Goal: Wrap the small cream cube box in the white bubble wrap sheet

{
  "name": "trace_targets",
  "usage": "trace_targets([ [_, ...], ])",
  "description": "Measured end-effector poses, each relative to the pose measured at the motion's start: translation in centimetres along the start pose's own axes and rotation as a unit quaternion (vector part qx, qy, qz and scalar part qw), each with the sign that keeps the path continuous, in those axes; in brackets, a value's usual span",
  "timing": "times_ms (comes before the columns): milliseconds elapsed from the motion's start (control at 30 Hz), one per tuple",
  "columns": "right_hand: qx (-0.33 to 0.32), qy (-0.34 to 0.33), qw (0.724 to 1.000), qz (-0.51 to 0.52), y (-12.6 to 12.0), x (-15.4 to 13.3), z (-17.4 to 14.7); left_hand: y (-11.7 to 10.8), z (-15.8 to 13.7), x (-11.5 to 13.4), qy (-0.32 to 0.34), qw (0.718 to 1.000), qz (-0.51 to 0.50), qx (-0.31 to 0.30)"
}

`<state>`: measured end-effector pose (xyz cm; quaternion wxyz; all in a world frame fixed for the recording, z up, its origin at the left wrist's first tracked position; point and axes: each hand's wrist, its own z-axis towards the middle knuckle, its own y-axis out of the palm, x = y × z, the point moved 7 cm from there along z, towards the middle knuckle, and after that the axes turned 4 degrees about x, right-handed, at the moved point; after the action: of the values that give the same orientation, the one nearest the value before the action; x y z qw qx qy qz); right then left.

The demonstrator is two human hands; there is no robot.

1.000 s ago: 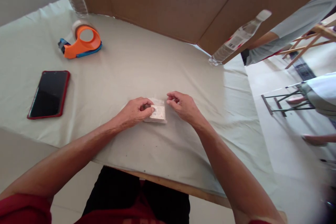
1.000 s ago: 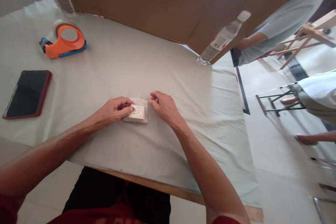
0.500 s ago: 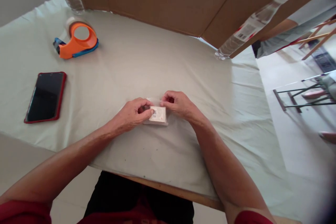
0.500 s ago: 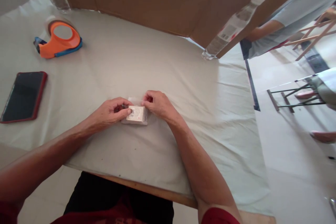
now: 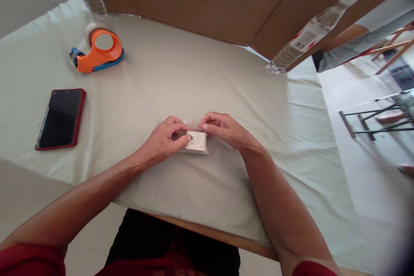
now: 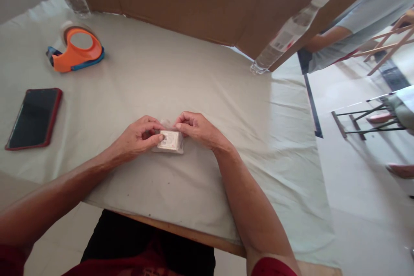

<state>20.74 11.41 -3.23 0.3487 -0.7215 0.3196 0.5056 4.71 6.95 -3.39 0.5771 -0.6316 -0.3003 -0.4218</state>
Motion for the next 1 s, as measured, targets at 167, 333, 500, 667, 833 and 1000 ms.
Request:
trace_targets([
  [167, -0.05, -0.006, 0.995, -0.081, 0.0, -0.4, -0.7, -0.4, 0.0, 0.3, 0.027, 0.997, 0.063, 0.035],
  [333, -0.063, -0.035, 0.975, -0.21, 0.1, -0.7, -1.1, 0.1, 0.0, -0.2, 0.025, 0.999, 0.044, 0.01],
  [500, -0.065, -0.045, 0.977, -0.2, 0.1, -0.8, -1.0, 0.6, 0.0, -0.2, 0.004, 0.999, 0.015, -0.03],
  [667, -0.063, -0.033, 0.978, -0.195, 0.1, -0.7, -1.0, 0.7, -0.1, 0.5, -0.003, 0.999, -0.023, -0.047],
  [833, -0.025, -0.031, 0.983, -0.18, 0.0, -1.0, -1.1, 0.8, -0.2, 0.4, -0.003, 0.998, -0.053, -0.037],
  [1000, 0.003, -0.039, 0.985, -0.167, 0.4, -1.1, -1.1, 0.8, -0.1, -0.6, -0.014, 0.995, -0.101, -0.021],
])
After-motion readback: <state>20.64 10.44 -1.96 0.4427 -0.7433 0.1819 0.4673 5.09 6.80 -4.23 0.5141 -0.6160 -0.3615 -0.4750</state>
